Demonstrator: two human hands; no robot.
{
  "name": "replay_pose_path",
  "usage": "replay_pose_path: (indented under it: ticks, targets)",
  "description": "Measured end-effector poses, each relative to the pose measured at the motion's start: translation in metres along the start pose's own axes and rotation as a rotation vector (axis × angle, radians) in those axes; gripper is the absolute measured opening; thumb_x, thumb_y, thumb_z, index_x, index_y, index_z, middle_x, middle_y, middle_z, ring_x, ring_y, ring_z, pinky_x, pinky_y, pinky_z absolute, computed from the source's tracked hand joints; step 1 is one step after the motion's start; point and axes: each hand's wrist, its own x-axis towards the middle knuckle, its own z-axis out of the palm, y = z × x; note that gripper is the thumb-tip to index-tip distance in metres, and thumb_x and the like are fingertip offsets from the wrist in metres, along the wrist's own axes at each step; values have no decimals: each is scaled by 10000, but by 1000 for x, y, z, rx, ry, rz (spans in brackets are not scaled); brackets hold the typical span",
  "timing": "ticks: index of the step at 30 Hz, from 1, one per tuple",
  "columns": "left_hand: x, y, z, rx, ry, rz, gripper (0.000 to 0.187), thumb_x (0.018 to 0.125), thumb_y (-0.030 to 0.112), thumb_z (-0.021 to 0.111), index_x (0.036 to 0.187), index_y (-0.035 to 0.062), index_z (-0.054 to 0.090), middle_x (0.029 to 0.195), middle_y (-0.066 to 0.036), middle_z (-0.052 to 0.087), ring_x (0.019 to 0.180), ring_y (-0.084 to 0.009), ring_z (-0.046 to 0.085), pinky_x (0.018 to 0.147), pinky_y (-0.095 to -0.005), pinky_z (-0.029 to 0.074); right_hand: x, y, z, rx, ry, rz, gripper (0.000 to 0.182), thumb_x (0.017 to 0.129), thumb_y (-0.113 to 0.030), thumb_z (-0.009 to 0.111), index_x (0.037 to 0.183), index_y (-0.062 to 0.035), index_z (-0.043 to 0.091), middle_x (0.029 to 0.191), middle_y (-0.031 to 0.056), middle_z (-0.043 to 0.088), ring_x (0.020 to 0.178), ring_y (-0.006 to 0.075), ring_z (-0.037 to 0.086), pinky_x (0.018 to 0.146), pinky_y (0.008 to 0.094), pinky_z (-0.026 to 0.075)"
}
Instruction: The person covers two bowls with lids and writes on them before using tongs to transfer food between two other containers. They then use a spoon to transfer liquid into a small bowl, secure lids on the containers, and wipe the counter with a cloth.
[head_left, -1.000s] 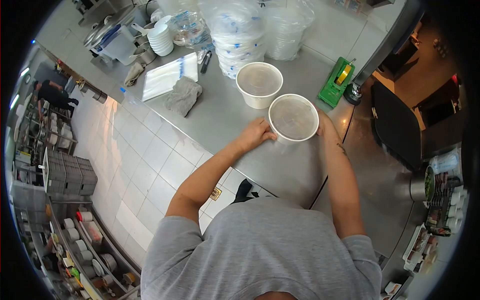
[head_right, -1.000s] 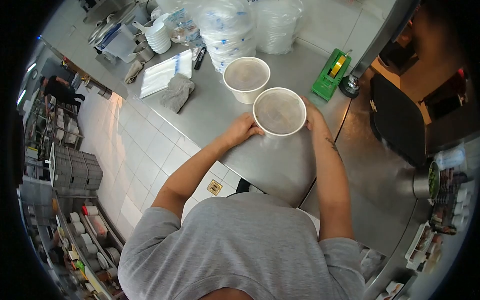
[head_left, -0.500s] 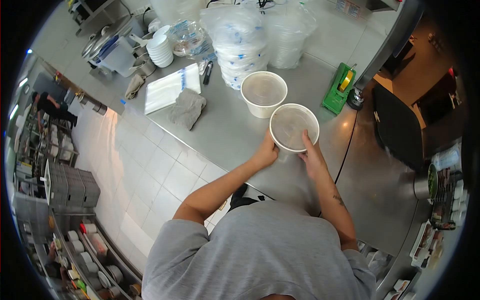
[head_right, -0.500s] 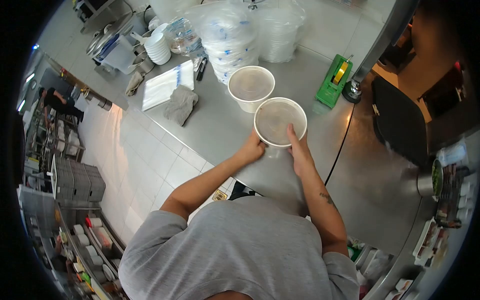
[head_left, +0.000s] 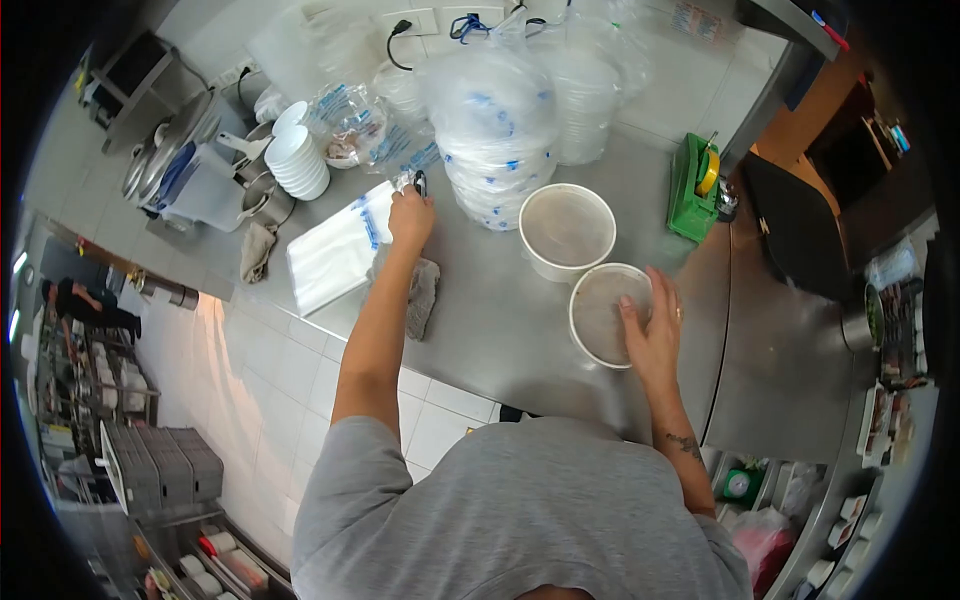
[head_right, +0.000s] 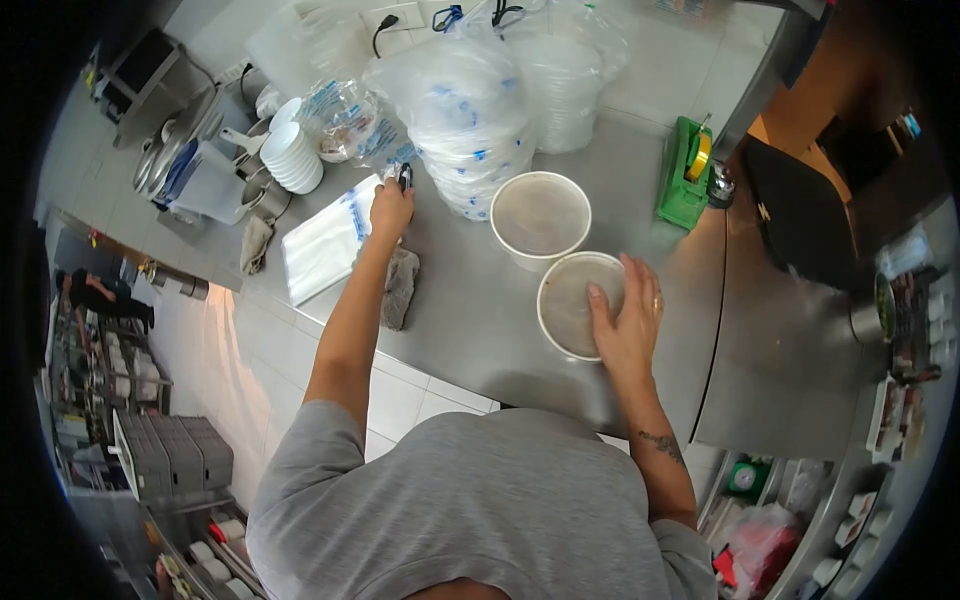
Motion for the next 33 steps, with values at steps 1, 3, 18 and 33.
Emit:
replay_pose_path:
  ticks: [1,3,18,33]
  targets:
    - [4,-3,6,48,-78,-16,299,811,181,600,1017,-26,533,1006,-254,586,897,-421,606,742,-463,507,2,-4,1,-51,-22,-5,542,885,-343,554,1319,-40,440,1313,202,455,1243,356,393,1020,448,298]
    - [10,-8,23,99,-84,17,293,806,168,591,1013,-31,535,957,-237,602,887,-405,617,750,-455,509,6,-8,3,-153,-72,-17,493,877,-304,562,1300,-66,476,1297,191,476,1217,361,418,1011,447,307]
    - [-144,122,-106,-1713,-617,-401,69,844,109,567,838,47,536,697,-44,528,623,-121,513,511,-244,403,21,-103,46,261,-325,-223,248,910,-216,528,999,15,511,943,202,605,918,386,562,763,481,440]
    - [-64,140,-63,-1679,-506,-165,540,909,539,474,838,11,568,718,-63,581,669,-157,599,602,-254,466,15,-56,-14,270,-156,-149,214,880,-263,569,905,-52,537,826,120,606,750,328,584,667,418,453]
